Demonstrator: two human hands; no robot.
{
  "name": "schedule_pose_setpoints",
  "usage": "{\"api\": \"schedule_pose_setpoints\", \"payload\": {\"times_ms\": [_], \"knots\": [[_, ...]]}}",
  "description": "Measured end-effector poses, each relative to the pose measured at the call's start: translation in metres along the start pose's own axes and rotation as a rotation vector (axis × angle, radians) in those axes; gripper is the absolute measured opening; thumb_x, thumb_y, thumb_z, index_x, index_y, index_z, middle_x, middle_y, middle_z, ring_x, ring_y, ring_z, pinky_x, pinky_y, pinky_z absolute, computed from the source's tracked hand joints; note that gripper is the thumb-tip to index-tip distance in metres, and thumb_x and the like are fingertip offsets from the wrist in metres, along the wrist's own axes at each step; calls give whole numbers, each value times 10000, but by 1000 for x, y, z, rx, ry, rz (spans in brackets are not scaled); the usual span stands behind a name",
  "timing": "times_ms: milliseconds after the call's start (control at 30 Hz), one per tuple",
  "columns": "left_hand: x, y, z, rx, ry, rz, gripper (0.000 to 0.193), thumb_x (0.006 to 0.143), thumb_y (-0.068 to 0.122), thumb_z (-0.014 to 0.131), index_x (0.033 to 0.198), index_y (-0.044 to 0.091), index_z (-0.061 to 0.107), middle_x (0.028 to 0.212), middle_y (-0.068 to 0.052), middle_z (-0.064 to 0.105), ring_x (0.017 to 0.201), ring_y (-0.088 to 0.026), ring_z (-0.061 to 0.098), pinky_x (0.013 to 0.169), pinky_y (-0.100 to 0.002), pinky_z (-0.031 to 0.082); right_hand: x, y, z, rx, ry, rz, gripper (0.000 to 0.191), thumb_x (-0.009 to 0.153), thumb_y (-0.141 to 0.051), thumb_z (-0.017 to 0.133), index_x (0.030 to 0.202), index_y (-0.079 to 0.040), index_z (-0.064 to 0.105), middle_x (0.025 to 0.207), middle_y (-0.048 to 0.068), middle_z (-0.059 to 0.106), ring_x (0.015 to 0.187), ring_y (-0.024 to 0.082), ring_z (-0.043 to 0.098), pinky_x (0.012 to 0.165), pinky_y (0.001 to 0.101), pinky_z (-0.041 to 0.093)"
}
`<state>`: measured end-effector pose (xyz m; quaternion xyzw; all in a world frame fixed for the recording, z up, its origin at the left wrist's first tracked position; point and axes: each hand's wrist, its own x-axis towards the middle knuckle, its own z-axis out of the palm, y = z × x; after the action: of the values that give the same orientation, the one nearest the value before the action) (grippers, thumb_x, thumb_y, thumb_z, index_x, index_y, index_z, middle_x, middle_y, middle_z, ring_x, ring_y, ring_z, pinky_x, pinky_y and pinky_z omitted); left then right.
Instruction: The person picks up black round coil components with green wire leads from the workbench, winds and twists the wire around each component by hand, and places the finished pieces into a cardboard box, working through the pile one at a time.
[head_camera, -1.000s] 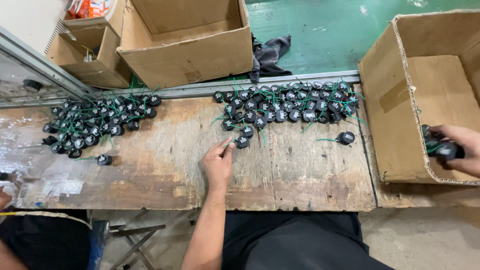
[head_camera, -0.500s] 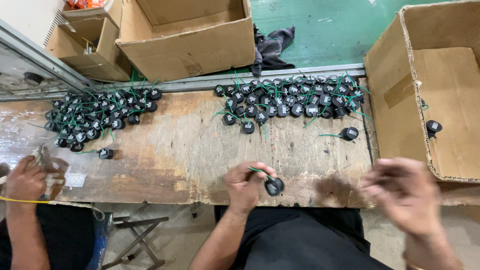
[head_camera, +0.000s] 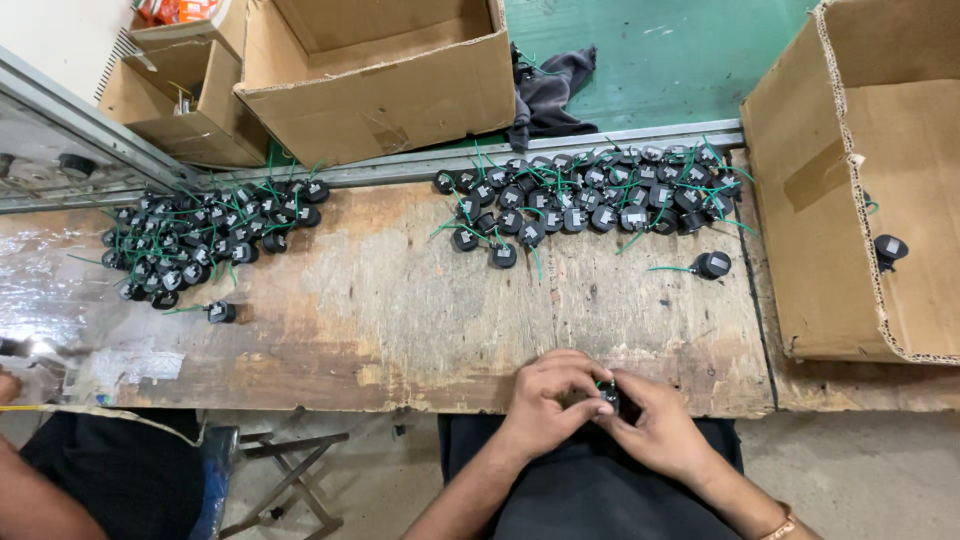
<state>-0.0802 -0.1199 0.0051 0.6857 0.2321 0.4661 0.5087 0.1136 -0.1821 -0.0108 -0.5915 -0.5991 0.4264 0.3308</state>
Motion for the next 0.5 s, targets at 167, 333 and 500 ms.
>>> {"api": "schedule_pose_setpoints", "payload": {"times_ms": [167, 333, 500], "knots": [[-5, -10, 7, -186, 132, -319, 247, 849, 30, 841, 809, 49, 598, 964, -41, 721, 814, -126, 617, 690, -284, 490, -1, -18, -1, -172, 10, -88, 422, 701, -140, 852, 1077, -53, 680, 864, 91, 704, 723, 265, 706, 618, 347, 545], [36, -23, -60, -102, 497, -113, 95, 921, 5, 700, 854, 66, 673, 957, -63, 687, 845, -131, 628, 754, -287, 527, -3, -30, -5, -56, 97, -381, 338, 715, -99, 859, 996, -55, 677, 1032, 100, 691, 961, 259, 703, 804, 372, 556], [99, -47, -116, 917, 585, -63, 292, 825, 180, 768, 1088, 54, 749, 1184, -146, 686, 997, -327, 643, 893, -454, 536, -7, -33, -1, 13, 59, -490, 403, 740, 9, 789, 1118, -49, 662, 1241, 118, 678, 1157, 290, 681, 920, 368, 564]]}}
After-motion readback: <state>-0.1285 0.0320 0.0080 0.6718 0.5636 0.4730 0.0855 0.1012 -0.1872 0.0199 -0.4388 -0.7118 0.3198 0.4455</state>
